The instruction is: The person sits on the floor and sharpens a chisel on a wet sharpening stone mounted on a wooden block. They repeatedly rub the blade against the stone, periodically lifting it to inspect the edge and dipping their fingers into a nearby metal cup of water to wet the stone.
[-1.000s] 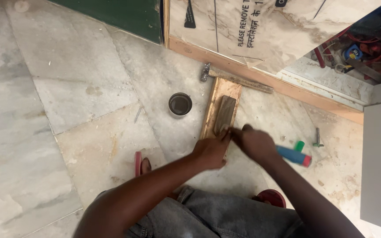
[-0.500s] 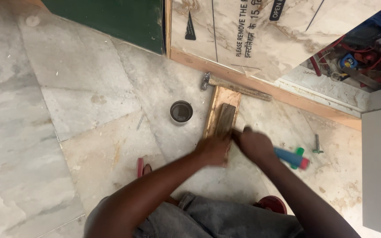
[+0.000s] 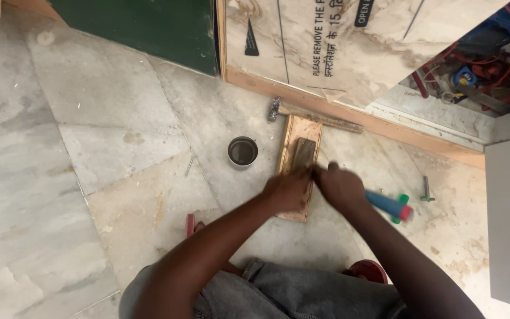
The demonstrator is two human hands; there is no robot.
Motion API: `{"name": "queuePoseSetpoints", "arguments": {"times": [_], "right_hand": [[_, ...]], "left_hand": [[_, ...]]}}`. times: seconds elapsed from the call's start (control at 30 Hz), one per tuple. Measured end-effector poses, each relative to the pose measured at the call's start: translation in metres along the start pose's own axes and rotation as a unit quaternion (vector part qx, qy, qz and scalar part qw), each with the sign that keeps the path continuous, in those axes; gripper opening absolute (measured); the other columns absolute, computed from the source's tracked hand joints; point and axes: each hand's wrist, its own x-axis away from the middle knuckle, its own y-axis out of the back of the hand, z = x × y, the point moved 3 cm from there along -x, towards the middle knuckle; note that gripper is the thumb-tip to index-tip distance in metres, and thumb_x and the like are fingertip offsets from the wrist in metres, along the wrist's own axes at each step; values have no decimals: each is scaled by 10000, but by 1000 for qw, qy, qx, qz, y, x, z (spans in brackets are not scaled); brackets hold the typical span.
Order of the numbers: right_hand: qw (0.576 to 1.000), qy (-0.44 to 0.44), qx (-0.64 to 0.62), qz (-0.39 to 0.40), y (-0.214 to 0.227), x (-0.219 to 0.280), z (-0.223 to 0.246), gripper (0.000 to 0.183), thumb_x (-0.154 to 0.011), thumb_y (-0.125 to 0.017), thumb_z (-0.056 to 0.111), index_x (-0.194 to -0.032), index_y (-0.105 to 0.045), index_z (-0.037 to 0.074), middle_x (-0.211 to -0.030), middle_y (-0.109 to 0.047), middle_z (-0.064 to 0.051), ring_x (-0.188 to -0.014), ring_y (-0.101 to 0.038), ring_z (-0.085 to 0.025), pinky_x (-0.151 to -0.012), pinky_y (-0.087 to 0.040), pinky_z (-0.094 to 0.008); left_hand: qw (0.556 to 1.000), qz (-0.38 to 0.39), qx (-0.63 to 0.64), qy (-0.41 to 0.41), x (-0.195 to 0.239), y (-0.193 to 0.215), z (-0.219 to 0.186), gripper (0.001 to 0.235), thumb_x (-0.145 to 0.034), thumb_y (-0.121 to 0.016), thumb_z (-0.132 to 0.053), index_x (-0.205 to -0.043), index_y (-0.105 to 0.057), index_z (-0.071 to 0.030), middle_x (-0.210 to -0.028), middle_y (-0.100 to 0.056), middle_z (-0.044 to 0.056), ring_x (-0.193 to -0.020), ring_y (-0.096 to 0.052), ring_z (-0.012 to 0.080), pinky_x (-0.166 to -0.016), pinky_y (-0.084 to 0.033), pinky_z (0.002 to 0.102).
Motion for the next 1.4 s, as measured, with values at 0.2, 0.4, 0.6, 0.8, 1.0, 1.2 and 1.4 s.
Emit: {"name": "queuePoseSetpoints", "arguments": {"times": [0.2,0.4,0.6,0.8,1.0,1.2,1.4], "right_hand": [[1000,10,20,-10,9,-7,0,304,-1029,-487,332,-1271,-645,240,-1011,-655,-204,-808,-722,-401,-644,-594,-491],[999,39,5,-23,-13,21,5,352,-978,-515,264,-1313,-619,227,-955,-654,-213,-718,-725,-395,-583,-596,-491],[999,2,-10,-40,3,-28,-23,342,-1004,-526,376,-1280,-637,207,-960,-662,-200,-732,-724,-396,-584,-582,-486],[999,49,-8,8,-25,24,1,369,-943,-552,198,-1301,-643,202,-1001,-651,-225,-751,-744,-374,-574,-603,-454],[996,-8,-47,-77,3,-15,-18,254,-1011,-540,268,-1192,-662,138,-998,-673,-179,-781,-747,-357,-593,-592,-449],[999,32,-14,-11,-9,4,-11,241,-996,-538,284,-1174,-682,210,-1006,-659,-194,-807,-733,-367,-654,-588,-476],[997,28,-62,-33,-15,21,-7,266,-975,-543,231,-1199,-673,168,-989,-660,-206,-788,-736,-382,-647,-593,-483]], "left_hand": [[1000,-5,26,12,-11,16,-8,961,-745,-821,-349,-1531,-347,-64,-1572,-451,135,-1225,-633,357,-959,-568,478],[997,76,14,-23,32,-1,-17,1036,-725,-837,-375,-1543,-270,-88,-1636,-289,134,-1220,-595,363,-924,-554,493],[1000,16,-7,22,-27,18,-7,1010,-747,-801,-370,-1565,-278,-93,-1675,-319,91,-1190,-651,342,-923,-581,476],[992,122,2,-12,40,2,-24,1126,-752,-833,-402,-1584,-135,-102,-1672,-181,158,-1221,-588,387,-924,-560,484],[998,-7,-64,6,-21,18,-8,838,-946,-671,-343,-1622,-250,-84,-1731,-315,131,-1104,-711,347,-891,-608,467],[992,113,-19,52,3,0,-16,1062,-810,-746,-431,-1688,-203,-187,-1476,-571,89,-1127,-701,341,-924,-586,480],[996,91,-6,12,20,-5,-16,1124,-736,-807,-415,-1617,-168,-132,-1682,-238,108,-1167,-638,367,-916,-574,475]]}}
